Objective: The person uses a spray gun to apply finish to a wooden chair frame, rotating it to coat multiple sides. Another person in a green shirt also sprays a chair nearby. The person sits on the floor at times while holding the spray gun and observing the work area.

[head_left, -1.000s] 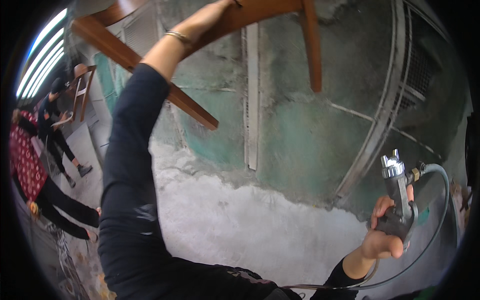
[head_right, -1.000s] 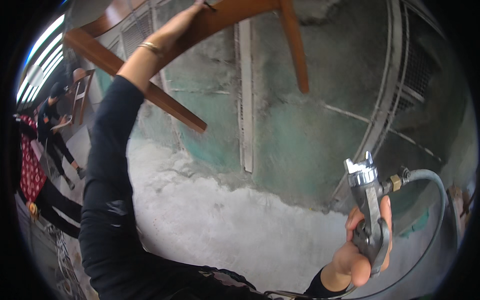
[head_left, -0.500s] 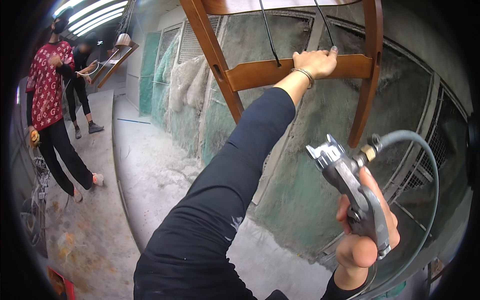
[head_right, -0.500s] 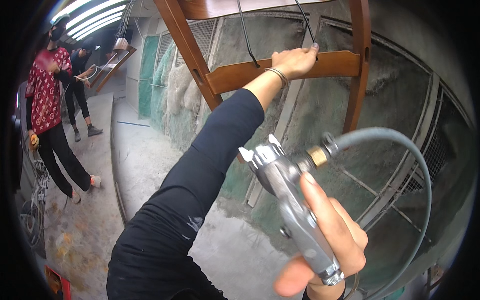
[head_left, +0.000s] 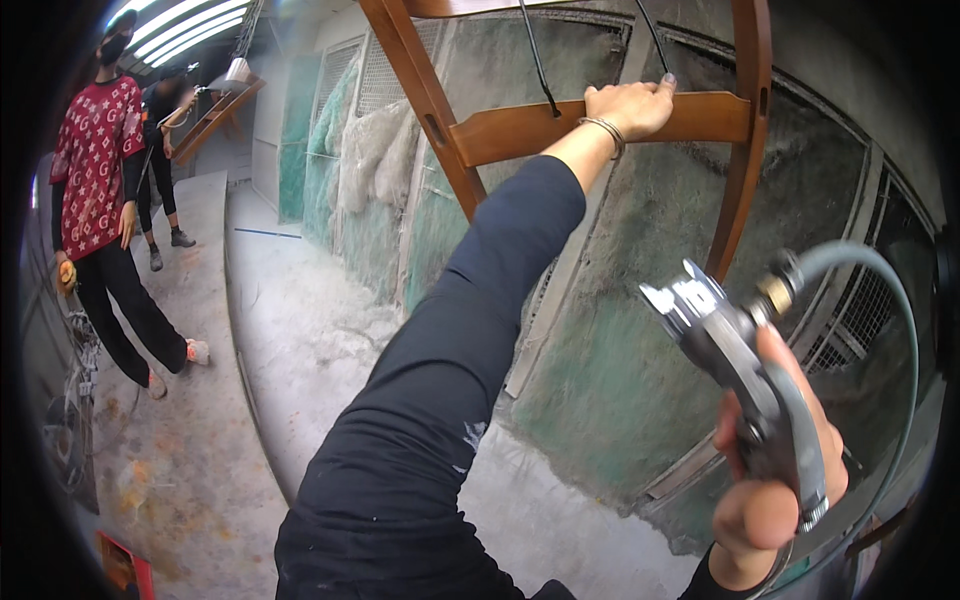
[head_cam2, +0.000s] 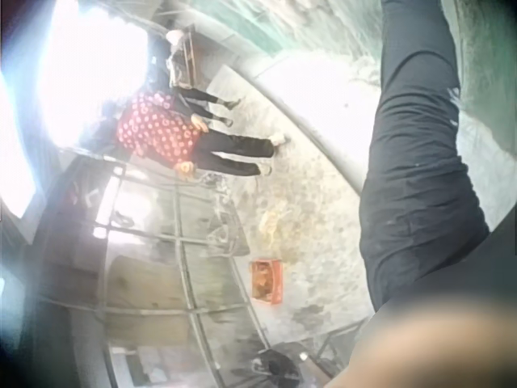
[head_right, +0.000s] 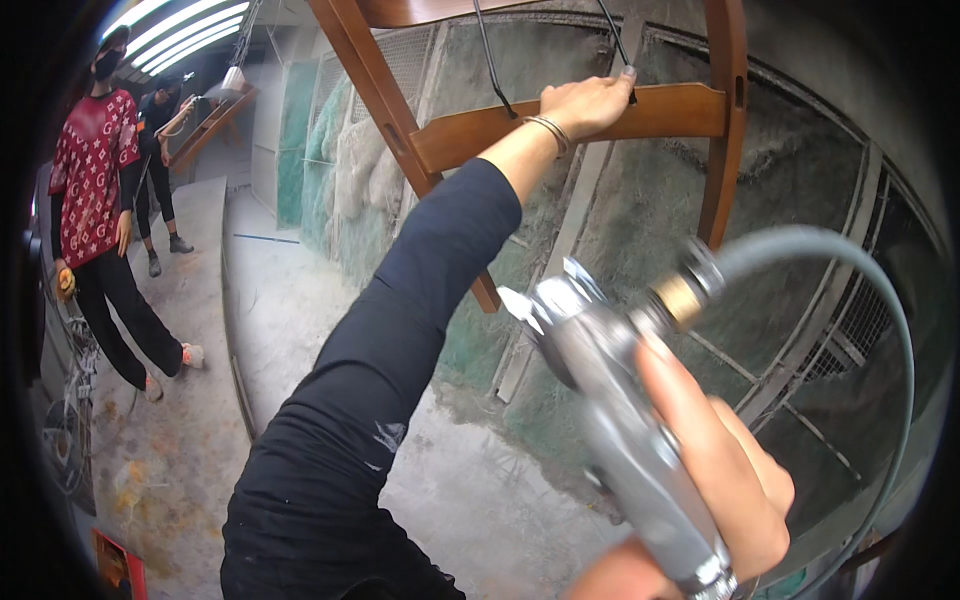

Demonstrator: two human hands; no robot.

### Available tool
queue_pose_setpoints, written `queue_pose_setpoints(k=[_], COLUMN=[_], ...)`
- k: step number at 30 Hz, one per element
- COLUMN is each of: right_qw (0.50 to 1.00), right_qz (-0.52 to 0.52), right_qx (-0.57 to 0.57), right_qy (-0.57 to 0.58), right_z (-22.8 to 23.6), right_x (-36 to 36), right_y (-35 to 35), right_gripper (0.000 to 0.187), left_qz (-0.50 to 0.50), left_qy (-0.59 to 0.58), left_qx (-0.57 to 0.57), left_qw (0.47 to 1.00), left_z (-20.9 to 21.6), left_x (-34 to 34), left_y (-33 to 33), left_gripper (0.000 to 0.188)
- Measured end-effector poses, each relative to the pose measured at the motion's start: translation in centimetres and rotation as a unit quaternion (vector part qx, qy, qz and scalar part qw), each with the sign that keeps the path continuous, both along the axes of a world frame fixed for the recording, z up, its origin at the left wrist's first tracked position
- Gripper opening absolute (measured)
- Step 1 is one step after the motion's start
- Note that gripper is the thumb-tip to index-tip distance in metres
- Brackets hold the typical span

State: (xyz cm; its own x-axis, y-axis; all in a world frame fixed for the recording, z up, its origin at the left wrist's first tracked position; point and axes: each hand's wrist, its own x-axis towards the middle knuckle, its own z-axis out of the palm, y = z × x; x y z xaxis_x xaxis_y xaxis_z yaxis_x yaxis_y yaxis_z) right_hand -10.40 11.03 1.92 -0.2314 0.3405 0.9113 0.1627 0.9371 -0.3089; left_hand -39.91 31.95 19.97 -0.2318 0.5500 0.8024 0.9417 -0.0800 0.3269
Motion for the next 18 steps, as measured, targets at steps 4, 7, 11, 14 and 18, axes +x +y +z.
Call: queue_pose_setpoints(k=[4, 7, 11, 14, 18], right_qw=[0.995, 0.993, 0.989, 0.984, 0.977], right_qz=[0.018, 0.046, 0.126, 0.151, 0.185], right_qx=[-0.042, -0.087, -0.005, 0.063, 0.089], right_qy=[0.093, 0.069, -0.075, -0.075, -0.049], right_z=[-4.4, -7.8, -9.5, -9.1, -8.3], right_x=[2.7, 3.3, 0.6, -2.3, -4.2], right_y=[2.5, 3.4, 5.3, 5.1, 4.0], right_gripper=[0.124, 0.113, 0.102, 0.091, 0.083], left_qz=[-0.013, -0.181, -0.238, -0.233, -0.213], left_qy=[0.006, 0.039, -0.057, 0.007, -0.012], left_qx=[-0.021, -0.057, 0.028, 0.075, 0.062], left_qw=[1.000, 0.981, 0.969, 0.970, 0.975], left_z=[0.8, 3.3, 3.0, 2.3, 2.3], left_x=[-1.8, -5.2, -5.5, -5.5, -5.4], left_y=[0.1, -0.7, -0.6, -2.8, -3.5], left_gripper=[0.076, 0.072, 0.070, 0.067, 0.065])
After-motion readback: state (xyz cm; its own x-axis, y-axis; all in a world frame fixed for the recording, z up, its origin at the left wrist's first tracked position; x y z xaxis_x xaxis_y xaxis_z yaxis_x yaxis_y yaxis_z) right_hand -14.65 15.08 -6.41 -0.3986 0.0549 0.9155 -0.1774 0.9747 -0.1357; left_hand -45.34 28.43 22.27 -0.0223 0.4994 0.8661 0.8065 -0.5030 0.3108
